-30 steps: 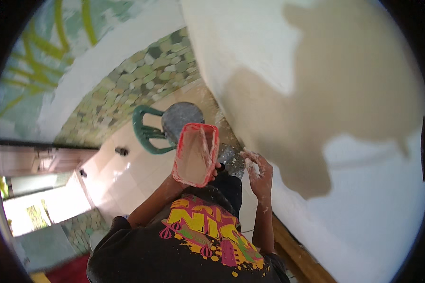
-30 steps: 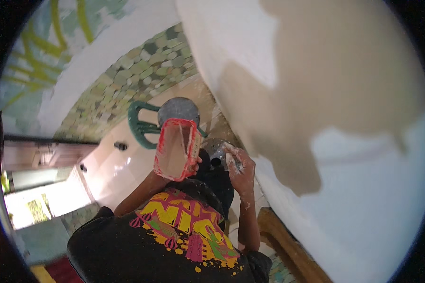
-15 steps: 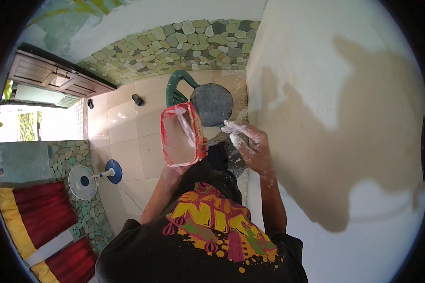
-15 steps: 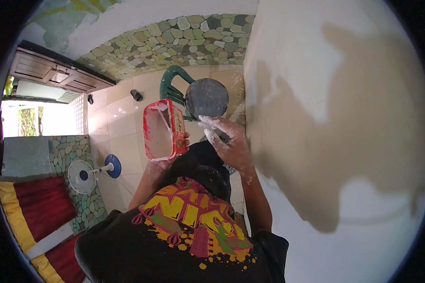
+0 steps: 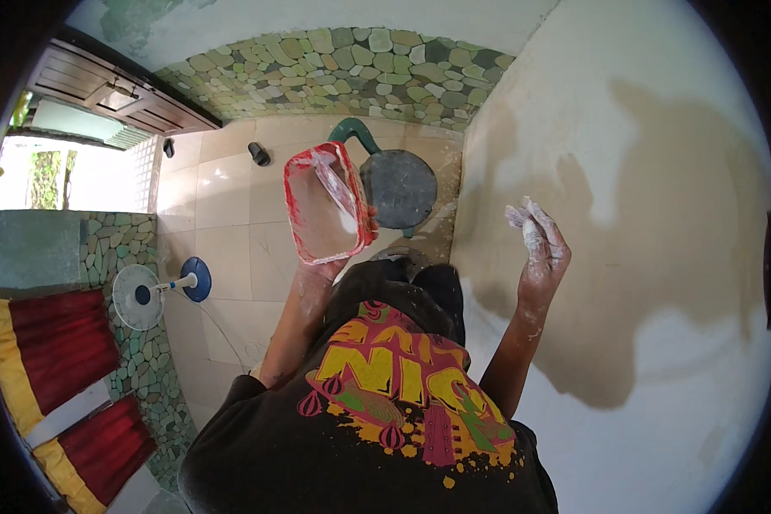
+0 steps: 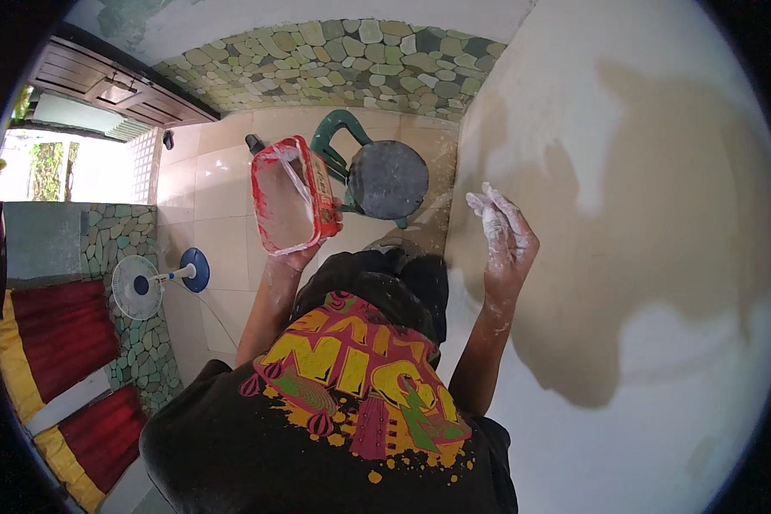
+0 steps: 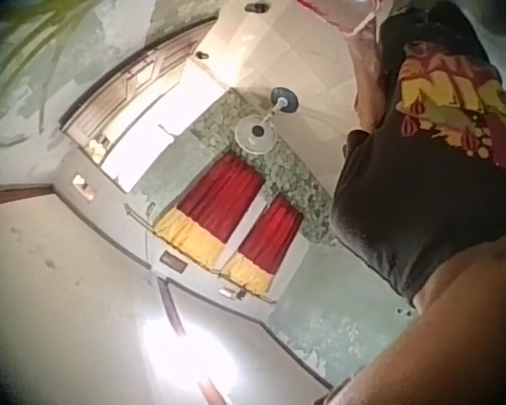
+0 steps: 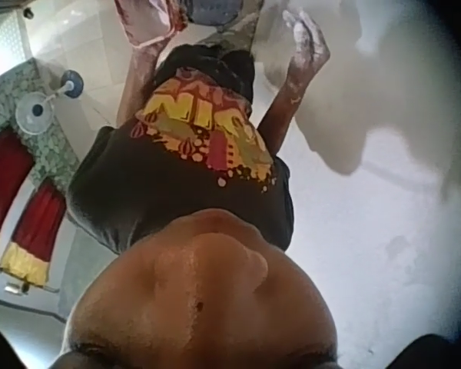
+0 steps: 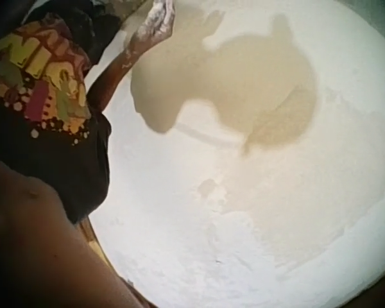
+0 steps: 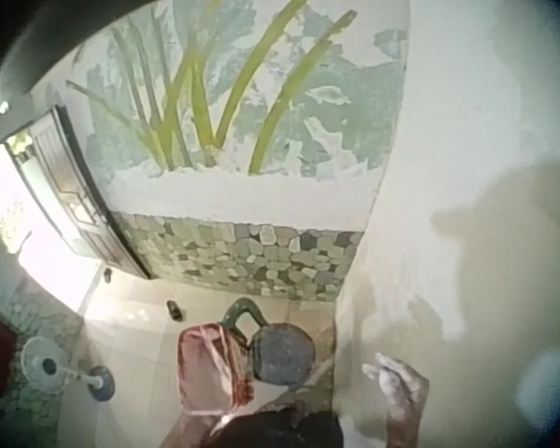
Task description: Applying and smoothing wall filler or putty on a damaged wall surface using a scraper.
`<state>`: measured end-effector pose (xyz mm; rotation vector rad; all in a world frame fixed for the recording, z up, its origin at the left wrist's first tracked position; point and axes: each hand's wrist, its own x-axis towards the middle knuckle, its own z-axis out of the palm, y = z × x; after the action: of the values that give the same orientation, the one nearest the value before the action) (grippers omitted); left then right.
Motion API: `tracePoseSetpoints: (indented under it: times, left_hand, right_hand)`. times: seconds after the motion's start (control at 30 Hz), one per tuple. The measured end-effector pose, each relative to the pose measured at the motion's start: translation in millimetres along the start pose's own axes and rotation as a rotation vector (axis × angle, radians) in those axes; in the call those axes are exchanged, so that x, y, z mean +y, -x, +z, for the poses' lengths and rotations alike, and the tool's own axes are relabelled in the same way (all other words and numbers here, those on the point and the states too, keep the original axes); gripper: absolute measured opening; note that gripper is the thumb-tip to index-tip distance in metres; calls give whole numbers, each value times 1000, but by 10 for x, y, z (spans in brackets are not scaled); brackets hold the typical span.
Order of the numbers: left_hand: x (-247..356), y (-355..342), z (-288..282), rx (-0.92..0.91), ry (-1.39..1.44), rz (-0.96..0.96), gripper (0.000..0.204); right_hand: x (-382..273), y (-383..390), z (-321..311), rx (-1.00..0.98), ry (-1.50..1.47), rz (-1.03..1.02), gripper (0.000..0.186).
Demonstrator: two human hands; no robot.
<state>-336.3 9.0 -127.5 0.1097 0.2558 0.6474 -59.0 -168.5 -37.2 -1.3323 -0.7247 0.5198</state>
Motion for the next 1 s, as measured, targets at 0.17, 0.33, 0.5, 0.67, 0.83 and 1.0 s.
tracePoseSetpoints:
  times: [0.17,0.33,0.5,0.67,0.83,1.0]
  left_hand:
    - [188,-101,-31,-8,-99,87,58]
    - [301,-363,-70,81,-101,123,57]
    - [401,-1071,-145,-48,-2,102,64]
    - [644,-1929,89,-57,-52,45,58]
    - [1017,-2744,766,-143,-45,-28,55]
    - [1193,-3502,1394,-360,-349,-76,38]
  right_hand:
    - [128,-107,59,0,58,67,32]
    - [254,-371,79,-61,127,194,33]
    - [217,-1028,191,-97,118,189,33]
    - [208,-1975,251,-64,157,146,35]
    - [-321,-2661,-75,206,495,-91,33]
    - [-672,-2682,-1010,689,560,-18,27]
